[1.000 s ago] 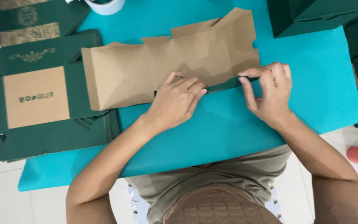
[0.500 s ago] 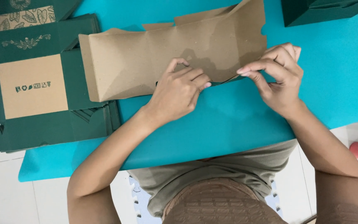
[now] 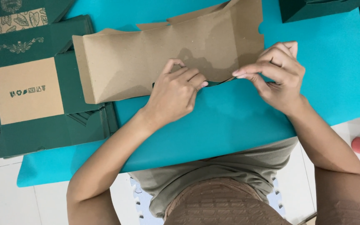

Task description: The person assembles a small cardboard box by hand on a teal table. They fold the pre-cut flaps and tuck the tabs into slots to form the box structure, then place a decorative lid on top.

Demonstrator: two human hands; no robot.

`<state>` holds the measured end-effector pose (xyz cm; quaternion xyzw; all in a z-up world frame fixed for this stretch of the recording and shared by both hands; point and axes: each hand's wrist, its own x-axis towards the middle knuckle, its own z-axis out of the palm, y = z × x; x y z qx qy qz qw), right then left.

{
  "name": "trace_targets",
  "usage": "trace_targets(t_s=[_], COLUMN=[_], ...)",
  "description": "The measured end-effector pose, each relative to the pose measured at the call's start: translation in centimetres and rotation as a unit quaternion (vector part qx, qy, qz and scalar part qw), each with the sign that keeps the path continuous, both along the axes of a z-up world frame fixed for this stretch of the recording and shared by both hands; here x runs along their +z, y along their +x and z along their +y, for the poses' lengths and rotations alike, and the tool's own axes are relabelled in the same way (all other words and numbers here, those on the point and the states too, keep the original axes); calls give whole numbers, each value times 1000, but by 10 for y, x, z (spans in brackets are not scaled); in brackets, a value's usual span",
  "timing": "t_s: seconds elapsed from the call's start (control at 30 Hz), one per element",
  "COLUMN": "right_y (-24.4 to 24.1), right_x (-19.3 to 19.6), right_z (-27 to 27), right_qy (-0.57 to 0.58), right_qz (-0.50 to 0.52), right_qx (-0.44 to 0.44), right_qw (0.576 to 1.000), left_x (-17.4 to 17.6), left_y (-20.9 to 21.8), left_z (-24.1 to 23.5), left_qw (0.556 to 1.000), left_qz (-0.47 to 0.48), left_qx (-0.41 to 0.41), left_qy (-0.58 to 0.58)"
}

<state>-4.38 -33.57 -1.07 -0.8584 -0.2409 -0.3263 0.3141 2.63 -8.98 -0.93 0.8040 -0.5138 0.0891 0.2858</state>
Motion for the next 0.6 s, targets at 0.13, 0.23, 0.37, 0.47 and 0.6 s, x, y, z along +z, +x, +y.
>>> trace_targets(t_s=[0.13, 0.23, 0.37, 0.47, 0.6], right_y=[1, 1, 1, 0, -3], right_x=[3, 5, 2, 0, -2], right_z=[1, 9, 15, 13, 14], right_qy=[3, 6, -25, -36, -68], right_qz=[4, 16, 14, 17, -14], right_qx=[7, 30, 22, 7, -13], right_qw=[1000, 999, 999, 999, 998], left_x=[-1, -2, -5, -6, -7], left_y=[1, 0, -3, -3, -1], left_z=[-1, -2, -3, -3, -3], left_qw=[1000, 1000, 1000, 999, 999], left_qz=[0, -13, -20, -31, -49], left_qx=[10, 11, -6, -7, -1], left_qy=[-2, -6, -5, -5, 2])
